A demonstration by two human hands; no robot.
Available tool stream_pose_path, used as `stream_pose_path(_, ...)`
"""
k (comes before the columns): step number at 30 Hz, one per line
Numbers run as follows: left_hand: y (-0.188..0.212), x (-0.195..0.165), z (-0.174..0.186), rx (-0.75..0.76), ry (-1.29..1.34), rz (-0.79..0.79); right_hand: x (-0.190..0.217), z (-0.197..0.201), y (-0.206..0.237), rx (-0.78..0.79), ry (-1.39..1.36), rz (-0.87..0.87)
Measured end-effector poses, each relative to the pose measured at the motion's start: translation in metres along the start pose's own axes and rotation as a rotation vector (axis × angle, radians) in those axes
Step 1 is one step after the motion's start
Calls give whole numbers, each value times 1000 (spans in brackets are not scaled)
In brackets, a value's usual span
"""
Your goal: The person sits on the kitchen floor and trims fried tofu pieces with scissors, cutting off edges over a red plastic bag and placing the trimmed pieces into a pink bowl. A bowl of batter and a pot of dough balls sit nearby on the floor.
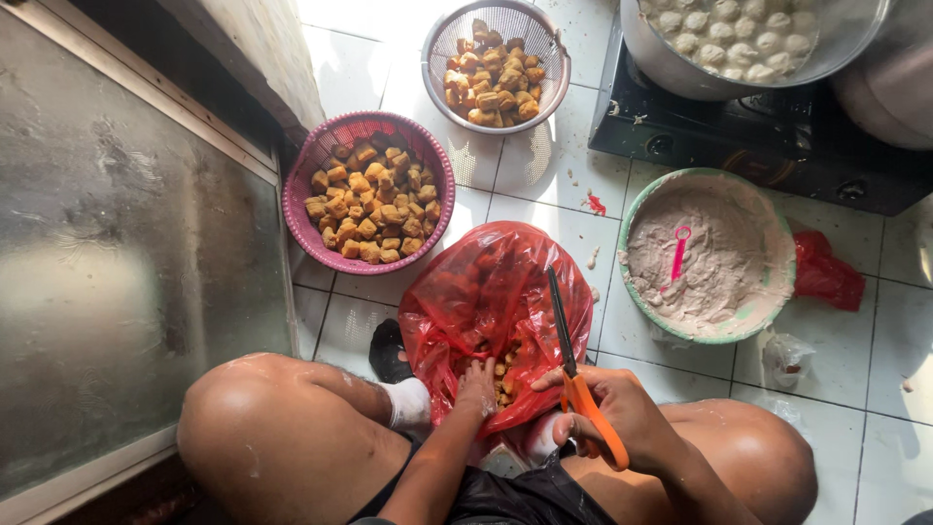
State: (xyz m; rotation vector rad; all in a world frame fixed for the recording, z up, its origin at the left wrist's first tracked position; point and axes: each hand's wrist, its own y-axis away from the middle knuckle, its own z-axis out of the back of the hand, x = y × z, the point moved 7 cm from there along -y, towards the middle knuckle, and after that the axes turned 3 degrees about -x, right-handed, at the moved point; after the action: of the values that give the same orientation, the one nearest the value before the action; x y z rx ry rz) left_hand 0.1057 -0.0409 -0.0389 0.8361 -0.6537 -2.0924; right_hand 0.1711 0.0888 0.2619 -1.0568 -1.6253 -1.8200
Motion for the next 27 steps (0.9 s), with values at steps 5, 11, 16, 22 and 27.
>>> stream_pose_path(5,-6,14,18,-25,76,49,5,4,1,-29,31,-19)
stream_pose_path(11,-6,-6,-1,67,126,-168,2,5,2,-38,21,-51)
stream_pose_path(16,-12,-8,-1,64,636,-129,-1,3,3,-20,-9,-68)
stream_pose_path(22,-7,-22,3,-178,609,-93,1,3,2,-5,-47,-52)
stream_pose_path(27,-9,-32,10,-258,757,-93,7,-2,-6,29,-58,7)
